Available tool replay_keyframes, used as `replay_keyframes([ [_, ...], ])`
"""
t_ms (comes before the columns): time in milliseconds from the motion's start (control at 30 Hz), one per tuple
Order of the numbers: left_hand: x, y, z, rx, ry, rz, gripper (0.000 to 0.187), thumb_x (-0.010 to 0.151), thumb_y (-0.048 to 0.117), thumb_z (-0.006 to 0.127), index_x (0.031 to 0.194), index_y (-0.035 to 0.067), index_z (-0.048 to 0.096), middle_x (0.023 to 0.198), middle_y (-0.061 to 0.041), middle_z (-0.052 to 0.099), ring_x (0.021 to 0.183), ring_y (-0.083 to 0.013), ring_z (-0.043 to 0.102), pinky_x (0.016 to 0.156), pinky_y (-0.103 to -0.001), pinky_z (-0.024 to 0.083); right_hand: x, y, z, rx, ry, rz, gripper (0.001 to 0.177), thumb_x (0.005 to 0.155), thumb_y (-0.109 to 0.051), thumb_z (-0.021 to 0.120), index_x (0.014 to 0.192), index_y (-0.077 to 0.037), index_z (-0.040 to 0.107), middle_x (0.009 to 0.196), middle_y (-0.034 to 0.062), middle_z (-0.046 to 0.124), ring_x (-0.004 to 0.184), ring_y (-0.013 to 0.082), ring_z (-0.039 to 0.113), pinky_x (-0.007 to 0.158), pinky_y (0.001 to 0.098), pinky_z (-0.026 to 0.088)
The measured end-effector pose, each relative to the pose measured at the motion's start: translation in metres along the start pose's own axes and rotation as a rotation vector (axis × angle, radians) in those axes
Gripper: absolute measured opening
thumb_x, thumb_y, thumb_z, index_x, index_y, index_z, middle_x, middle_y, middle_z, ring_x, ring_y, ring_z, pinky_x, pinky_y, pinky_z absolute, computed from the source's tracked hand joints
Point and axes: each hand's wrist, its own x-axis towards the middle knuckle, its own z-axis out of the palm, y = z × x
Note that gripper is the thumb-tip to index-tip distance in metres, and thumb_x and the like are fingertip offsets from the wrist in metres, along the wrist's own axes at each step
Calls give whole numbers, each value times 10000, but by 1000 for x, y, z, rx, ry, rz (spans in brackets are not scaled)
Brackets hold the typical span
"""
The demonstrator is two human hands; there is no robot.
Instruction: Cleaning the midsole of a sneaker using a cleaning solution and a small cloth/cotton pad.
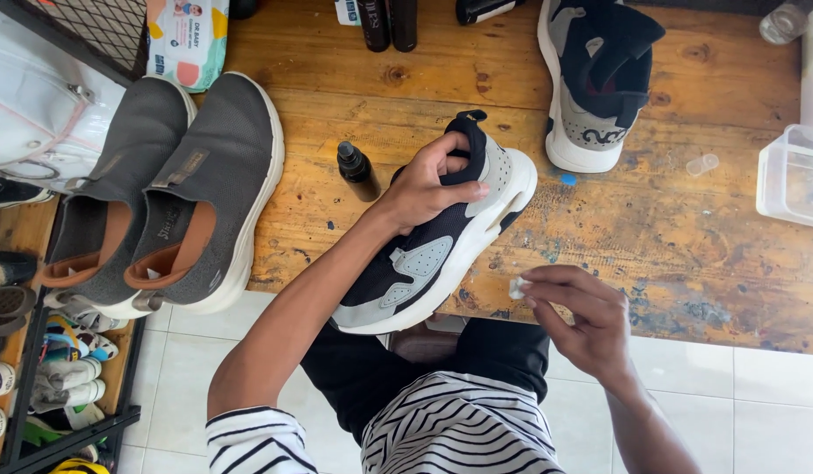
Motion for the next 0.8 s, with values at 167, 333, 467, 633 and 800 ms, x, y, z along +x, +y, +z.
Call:
replay_keyframes([
  [167,3,-6,0,-2,4,-10,467,808,72,847,1194,50,584,881,-58,725,765,-107,737,608,-222,654,10,11,22,11,62,26,150,817,-11,820,964,-22,794,989,171,751,791,304,756,606,385,624],
  [333,5,-9,-10,-30,31,-12,480,801,69,846,1201,47,581,894,-65,728,754,-118,742,612,-242,657,20,11,44,-68,110,0,93,867,16,785,949,-28,787,958,147,728,748,295,751,547,391,627],
  [467,5,-13,-8,-32,20,10,493,802,77,855,1208,46,576,878,-80,721,760,-141,747,594,-254,659,31,9,58,-27,203,-51,143,834,60,819,963,13,780,913,163,736,801,341,762,590,371,627],
  [633,1,-9,-8,-47,25,4,479,810,75,835,1213,63,577,868,-55,713,756,-101,729,597,-221,639,37,14,65,-45,231,-86,118,826,62,833,928,24,787,919,167,726,774,320,751,592,369,620],
  [800,2,-10,-12,-68,38,2,461,817,72,830,1209,73,587,883,-53,714,752,-88,722,597,-216,634,40,15,68,-98,241,-113,109,819,80,833,910,29,800,912,177,732,774,329,754,580,373,606],
])
